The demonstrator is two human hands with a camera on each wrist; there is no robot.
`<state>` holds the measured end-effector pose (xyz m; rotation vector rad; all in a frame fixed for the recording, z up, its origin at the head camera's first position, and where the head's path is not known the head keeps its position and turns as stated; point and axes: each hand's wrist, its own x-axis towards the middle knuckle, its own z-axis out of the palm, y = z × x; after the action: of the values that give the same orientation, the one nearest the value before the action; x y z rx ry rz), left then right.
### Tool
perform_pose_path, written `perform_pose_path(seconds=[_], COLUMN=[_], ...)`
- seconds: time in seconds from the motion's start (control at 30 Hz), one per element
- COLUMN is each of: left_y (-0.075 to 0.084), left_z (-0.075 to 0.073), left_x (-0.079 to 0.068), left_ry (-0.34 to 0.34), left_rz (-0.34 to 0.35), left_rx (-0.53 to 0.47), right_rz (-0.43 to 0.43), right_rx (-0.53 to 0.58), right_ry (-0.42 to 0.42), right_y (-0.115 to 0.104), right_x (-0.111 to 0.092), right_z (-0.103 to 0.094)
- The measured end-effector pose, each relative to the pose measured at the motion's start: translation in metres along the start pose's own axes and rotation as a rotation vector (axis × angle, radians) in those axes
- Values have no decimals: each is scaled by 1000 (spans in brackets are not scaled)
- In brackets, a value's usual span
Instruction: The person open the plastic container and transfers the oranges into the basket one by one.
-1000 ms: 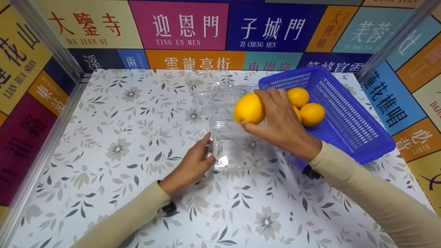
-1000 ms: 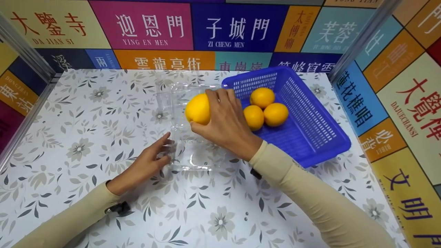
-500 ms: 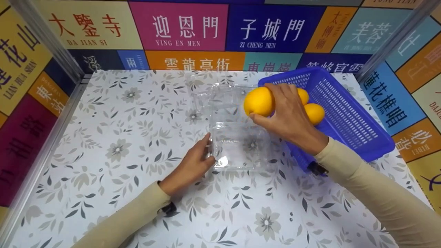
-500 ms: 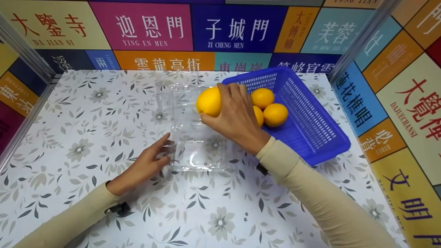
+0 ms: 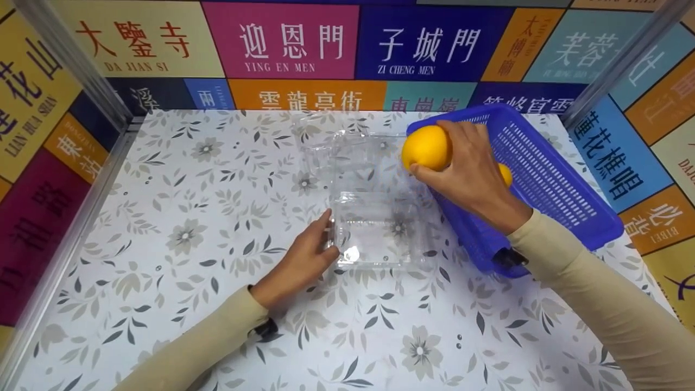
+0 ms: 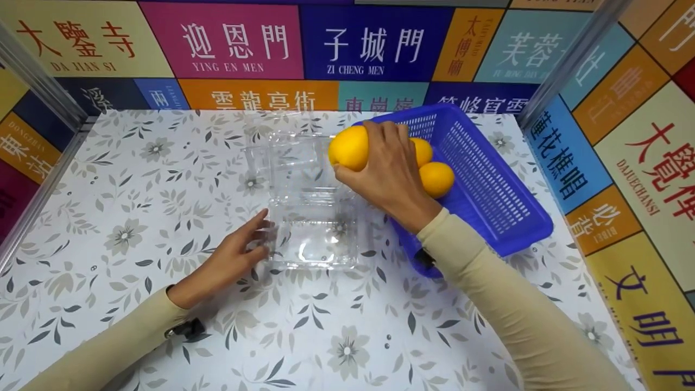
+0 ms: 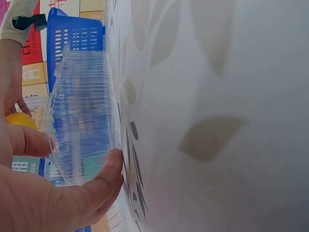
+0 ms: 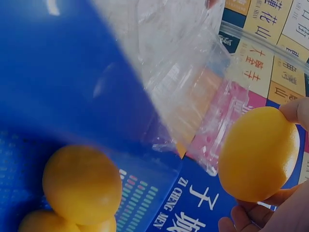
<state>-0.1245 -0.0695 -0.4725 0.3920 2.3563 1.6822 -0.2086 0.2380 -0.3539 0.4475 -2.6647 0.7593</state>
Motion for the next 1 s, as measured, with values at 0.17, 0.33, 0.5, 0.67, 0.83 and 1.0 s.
perform_pose_path(seconds=[0.17,0.33,0.5,0.67,0.83,1.0], left_y=[0,1,0,-2,-1,1], left_z=[0,0,-1,-1,0,1], left_x=[0,0,0,0,-1,0], left_ry=[1,8,2,1,-1,-1], left_rz=[-21,-30,-28,-15,-22,-17], left_rx=[6,12,-3,-5,-19,-25], right_rz=[19,48,106,159,195,210], right_rx=[-10,-22,-21,-31,-42,-57], right_ry=[21,24,7,-14,-39,-67], right_y=[9,21,31,42,52,59], right_x=[0,1,3,5,5,4], right_z=[-1,-3,-9,-14,-14,-14])
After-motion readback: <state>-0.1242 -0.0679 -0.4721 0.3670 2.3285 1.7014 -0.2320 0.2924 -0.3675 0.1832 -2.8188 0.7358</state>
